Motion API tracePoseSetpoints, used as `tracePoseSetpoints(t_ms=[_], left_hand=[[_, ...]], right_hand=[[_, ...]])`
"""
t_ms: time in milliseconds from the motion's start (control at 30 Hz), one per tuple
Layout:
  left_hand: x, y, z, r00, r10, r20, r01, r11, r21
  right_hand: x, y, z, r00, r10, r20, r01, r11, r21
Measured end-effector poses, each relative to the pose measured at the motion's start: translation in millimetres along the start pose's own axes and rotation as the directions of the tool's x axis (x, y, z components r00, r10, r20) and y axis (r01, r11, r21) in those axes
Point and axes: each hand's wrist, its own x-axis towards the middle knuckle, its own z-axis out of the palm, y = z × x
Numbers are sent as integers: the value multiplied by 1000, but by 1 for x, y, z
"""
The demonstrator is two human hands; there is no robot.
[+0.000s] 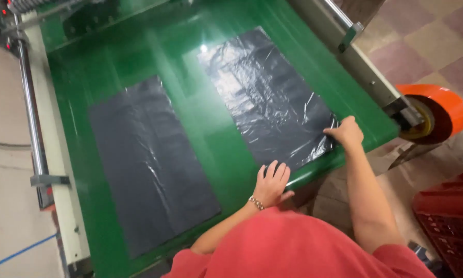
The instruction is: Folding plastic bags from a conveyor belt and stacking them into a plastic crate.
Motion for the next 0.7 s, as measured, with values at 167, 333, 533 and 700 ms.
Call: tracePoseSetpoints(t_ms=[167,333,533,700], left_hand=[[11,1,23,997,-70,-44,71,997,30],[24,3,10,990,-116,-79,120,992,42],[47,-10,-1,978,-211,1,210,976,49],[43,-50,-54,977,-150,151,165,982,-94]], right_hand=[[24,1,6,986,-38,164,54,994,-90],[1,-12,-16,987,-127,101,90,948,306],[-21,-51,-65,957,-287,-45,187,490,851],[-34,-30,-83,914,-405,11,186,445,876]])
